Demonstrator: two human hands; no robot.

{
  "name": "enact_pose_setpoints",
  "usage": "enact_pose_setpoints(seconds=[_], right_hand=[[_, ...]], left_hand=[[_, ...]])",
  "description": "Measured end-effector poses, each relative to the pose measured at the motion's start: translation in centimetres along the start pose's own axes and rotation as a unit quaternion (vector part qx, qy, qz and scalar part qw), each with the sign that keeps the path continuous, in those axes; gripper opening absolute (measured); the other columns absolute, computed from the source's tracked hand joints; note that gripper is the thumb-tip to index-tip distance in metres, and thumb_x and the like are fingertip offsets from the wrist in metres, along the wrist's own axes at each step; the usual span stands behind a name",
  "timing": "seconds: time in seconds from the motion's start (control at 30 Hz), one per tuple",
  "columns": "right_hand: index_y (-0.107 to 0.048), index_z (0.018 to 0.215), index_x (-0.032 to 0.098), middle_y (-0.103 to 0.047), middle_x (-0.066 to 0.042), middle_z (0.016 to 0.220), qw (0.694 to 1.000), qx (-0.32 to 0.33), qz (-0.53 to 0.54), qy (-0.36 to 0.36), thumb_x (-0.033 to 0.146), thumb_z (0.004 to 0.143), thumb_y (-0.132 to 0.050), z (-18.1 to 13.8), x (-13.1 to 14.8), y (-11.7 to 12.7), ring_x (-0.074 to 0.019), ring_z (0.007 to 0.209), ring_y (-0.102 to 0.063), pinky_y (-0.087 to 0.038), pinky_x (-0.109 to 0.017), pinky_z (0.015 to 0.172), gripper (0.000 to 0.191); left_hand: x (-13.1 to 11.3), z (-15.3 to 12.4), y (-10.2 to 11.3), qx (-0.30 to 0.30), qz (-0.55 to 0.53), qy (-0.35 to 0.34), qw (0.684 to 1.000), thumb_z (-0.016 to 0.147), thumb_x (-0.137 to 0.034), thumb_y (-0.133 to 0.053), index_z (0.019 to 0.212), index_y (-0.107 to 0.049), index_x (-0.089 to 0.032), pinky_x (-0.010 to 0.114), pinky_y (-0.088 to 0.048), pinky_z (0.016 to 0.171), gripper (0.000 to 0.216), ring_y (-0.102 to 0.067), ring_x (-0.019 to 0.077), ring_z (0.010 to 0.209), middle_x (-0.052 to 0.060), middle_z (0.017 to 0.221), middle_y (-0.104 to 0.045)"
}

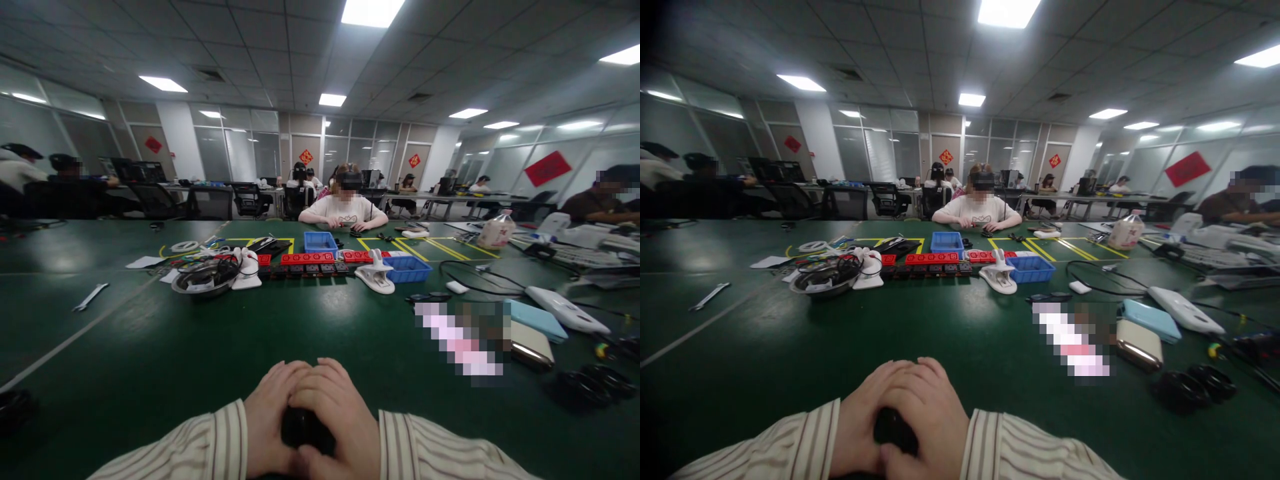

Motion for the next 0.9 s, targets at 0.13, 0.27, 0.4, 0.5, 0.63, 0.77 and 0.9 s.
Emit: enact_pose_setpoints(seconds=[0.13,0.27,0.4,0.5,0.63,0.77,0.9], right_hand=[[-0.053,0.097,0.017,-0.057,-0.007,0.090,0.992,0.012,-0.002,-0.122,0.068,0.082,-0.034,-0.3,-1.4,-0.1,-0.0206,0.080,-0.051,-0.038,-0.036,0.076,0.056],[-0.053,0.084,0.017,-0.054,-0.006,0.085,0.983,0.029,-0.022,-0.180,0.069,0.078,-0.041,-0.6,-2.6,-0.5,-0.0204,0.076,-0.048,-0.038,-0.035,0.071,0.053],[-0.052,0.083,0.019,-0.056,-0.004,0.084,0.986,0.051,-0.021,-0.159,0.036,0.073,-0.052,-0.4,-2.4,-0.8,-0.0193,0.080,-0.050,-0.037,-0.034,0.073,0.020],[-0.051,0.080,0.020,-0.062,-0.002,0.082,0.996,0.061,0.000,-0.068,0.021,0.063,-0.044,0.2,-1.2,-0.6,-0.0175,0.081,-0.053,-0.038,-0.035,0.078,0.018],[-0.046,0.068,0.021,-0.067,0.002,0.077,0.992,0.119,-0.016,0.030,0.019,0.064,-0.039,0.3,-0.1,-1.0,-0.0154,0.091,-0.056,-0.028,-0.038,0.097,0.009],[-0.052,0.075,0.023,-0.069,0.003,0.088,0.992,0.111,-0.025,0.052,0.025,0.076,-0.038,-0.2,-0.1,-1.2,-0.0155,0.105,-0.053,-0.015,-0.039,0.106,0.014],[-0.055,0.098,0.021,-0.063,-0.004,0.102,0.999,0.049,-0.021,-0.009,0.046,0.084,-0.038,-0.2,-0.3,-0.6,-0.0202,0.100,-0.051,-0.024,-0.044,0.101,0.033]], left_hand=[[-0.3,-0.4,-0.1,-0.057,0.030,0.053,0.997,0.043,-0.051,-0.081,0.117,-0.046,-0.020,0.061,-0.020,0.103,0.087,-0.049,0.0367,0.109,0.012,0.117,-0.054],[-0.5,-0.1,-0.2,-0.032,0.035,0.065,0.997,0.050,-0.037,-0.077,0.101,-0.056,-0.021,0.061,-0.022,0.101,0.057,-0.055,0.0321,0.099,0.008,0.103,-0.058],[-0.1,0.4,0.2,-0.011,0.021,0.049,0.999,0.052,-0.028,-0.072,0.091,-0.060,-0.021,0.057,-0.026,0.100,0.041,-0.055,0.0288,0.095,0.006,0.099,-0.057],[0.2,0.7,0.3,0.005,0.005,0.026,1.000,0.052,-0.027,-0.074,0.083,-0.064,-0.022,0.047,-0.036,0.096,0.034,-0.054,0.0257,0.093,0.003,0.096,-0.056],[0.3,0.7,0.1,0.013,-0.004,0.012,1.000,0.050,-0.037,-0.079,0.097,-0.063,-0.023,0.048,-0.033,0.098,0.052,-0.053,0.0272,0.094,0.003,0.097,-0.055],[0.3,0.4,0.0,0.008,0.002,0.008,1.000,0.054,-0.040,-0.076,0.104,-0.059,-0.022,0.052,-0.027,0.102,0.056,-0.052,0.0298,0.100,0.006,0.103,-0.056],[0.0,0.2,0.3,0.003,-0.008,0.012,1.000,0.054,-0.052,-0.077,0.116,-0.051,-0.024,0.057,-0.019,0.105,0.072,-0.049,0.0313,0.108,0.008,0.113,-0.053]])
Point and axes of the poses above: each hand's wrist, its own z-axis towards the middle knuckle, its own y-axis out of the back of the hand, x = y × z, the point moved 6 cm from there along z, towards the middle knuckle
